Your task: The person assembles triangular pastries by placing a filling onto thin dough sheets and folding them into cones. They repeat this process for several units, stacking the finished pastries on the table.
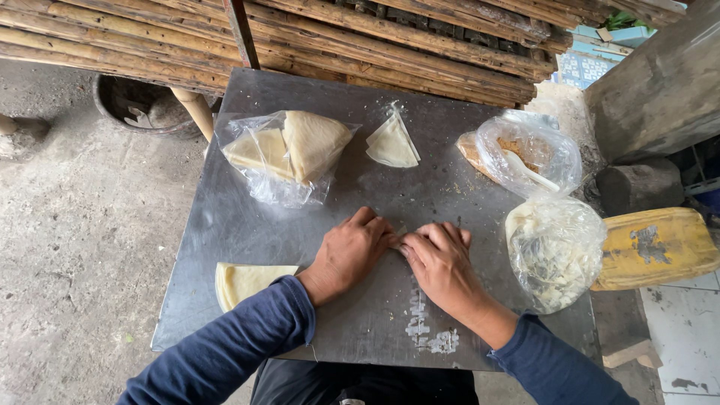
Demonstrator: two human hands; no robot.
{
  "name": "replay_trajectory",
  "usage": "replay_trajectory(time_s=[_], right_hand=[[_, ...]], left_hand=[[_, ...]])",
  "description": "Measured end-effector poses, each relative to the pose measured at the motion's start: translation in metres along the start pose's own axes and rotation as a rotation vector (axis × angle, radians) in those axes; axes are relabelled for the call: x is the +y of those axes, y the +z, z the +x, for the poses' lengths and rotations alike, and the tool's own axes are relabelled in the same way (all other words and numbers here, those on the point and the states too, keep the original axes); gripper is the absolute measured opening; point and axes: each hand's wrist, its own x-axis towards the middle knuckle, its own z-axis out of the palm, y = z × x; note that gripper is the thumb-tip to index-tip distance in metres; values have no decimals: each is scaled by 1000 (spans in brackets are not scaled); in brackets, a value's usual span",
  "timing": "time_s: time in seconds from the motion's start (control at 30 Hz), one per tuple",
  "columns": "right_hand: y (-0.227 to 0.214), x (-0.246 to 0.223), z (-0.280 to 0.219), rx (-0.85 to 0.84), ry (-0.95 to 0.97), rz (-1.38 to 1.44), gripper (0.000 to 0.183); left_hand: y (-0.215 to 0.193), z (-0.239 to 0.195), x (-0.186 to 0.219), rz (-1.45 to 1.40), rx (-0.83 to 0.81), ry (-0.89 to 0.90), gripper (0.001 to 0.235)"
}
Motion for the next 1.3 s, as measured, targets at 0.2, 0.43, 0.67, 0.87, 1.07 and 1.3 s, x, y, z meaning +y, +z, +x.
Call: replay_trajectory(time_s=[0.2, 0.43, 0.67, 0.87, 1.07, 1.3], right_hand=[[-7, -3, 2, 4, -10, 23, 23], [-4, -3, 6, 30, -1, -48, 16], [-10, -2, 2, -3, -44, -69, 22], [-8, -6, 3, -17, -37, -208, 35], [5, 9, 3, -66, 83, -124, 44], [19, 28, 2, 21, 141, 128, 41]], left_hand=[[8, 2, 1, 110, 40, 10, 18], [-4, -1, 3, 82, 53, 166, 19], [-7, -2, 6, 163, 21, 221, 25], [-7, 2, 6, 110, 50, 178, 32], [1, 6, 2, 84, 58, 94, 23], [5, 6, 0, 110, 66, 93, 23]])
